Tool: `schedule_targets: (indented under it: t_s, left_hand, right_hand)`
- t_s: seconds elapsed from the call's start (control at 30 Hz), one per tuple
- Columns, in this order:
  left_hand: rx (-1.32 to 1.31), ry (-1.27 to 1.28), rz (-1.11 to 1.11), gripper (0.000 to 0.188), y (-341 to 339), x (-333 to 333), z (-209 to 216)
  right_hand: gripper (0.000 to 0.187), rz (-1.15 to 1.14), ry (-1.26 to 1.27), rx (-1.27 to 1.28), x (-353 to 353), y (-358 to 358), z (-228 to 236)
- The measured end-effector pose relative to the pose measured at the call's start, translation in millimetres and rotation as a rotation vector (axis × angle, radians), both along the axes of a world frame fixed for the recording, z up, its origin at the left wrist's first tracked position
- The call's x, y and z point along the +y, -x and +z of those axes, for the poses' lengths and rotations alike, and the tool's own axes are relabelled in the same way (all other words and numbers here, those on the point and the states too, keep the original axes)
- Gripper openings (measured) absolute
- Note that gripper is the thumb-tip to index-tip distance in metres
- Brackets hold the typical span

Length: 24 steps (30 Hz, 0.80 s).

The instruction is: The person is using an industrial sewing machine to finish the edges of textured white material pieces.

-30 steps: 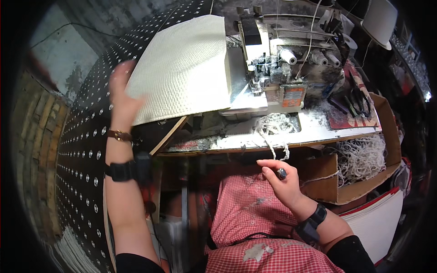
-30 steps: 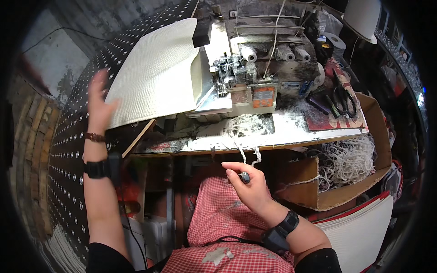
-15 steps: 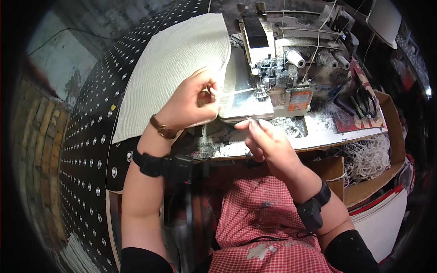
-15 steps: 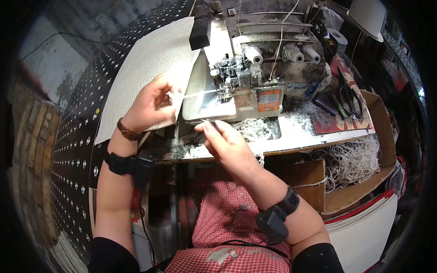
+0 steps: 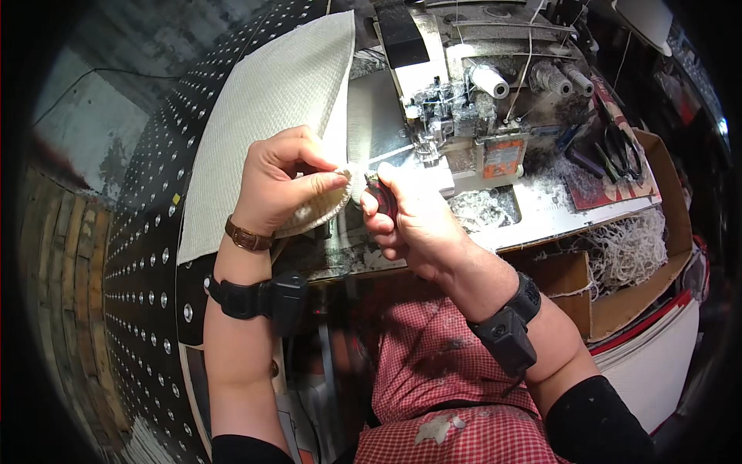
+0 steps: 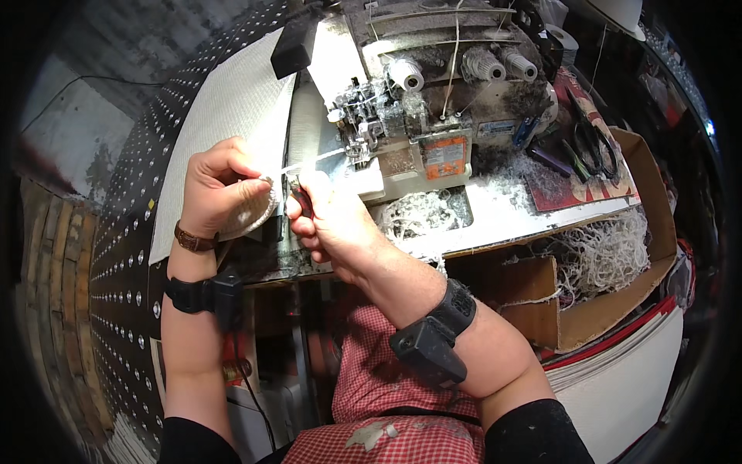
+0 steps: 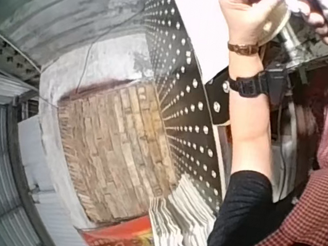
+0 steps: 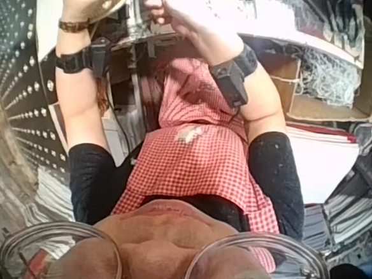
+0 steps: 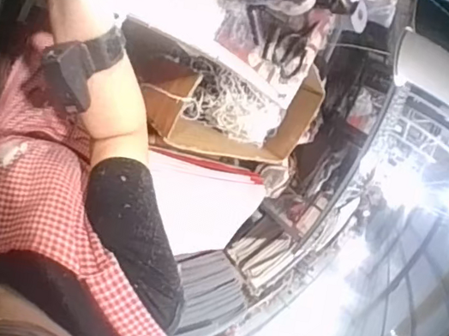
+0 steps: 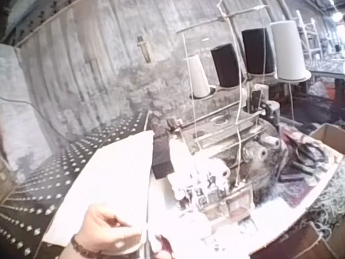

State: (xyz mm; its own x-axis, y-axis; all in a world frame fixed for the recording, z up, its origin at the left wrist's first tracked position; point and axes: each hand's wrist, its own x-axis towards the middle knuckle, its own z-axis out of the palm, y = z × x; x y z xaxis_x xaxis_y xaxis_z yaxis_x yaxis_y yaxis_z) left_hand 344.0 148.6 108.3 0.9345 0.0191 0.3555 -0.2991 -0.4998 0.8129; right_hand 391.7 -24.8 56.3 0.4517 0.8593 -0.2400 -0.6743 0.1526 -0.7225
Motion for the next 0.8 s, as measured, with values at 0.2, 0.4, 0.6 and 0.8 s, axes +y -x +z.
schedule_targets:
  t_s: [0.2,0.4,0.6,0.8]
  left_hand:
    - [0.030,0.066,-0.031,0.013,1,1,-2]
    - [0.049,0.207,-0.108,0.014,0,11,-2]
    - [0.047,0.183,-0.101,0.014,-1,12,-2]
    - [0.027,0.227,-0.119,0.014,-1,15,-5]
  right_hand:
    - [0.040,0.020,0.006,0.026,0,-1,1]
    - [0.040,-0.047,-0.026,-0.046,-1,9,0]
    - [0.041,-0.055,-0.066,-0.115,2,10,2]
    - [0.036,-0.201,-0.073,-0.269,1,15,4]
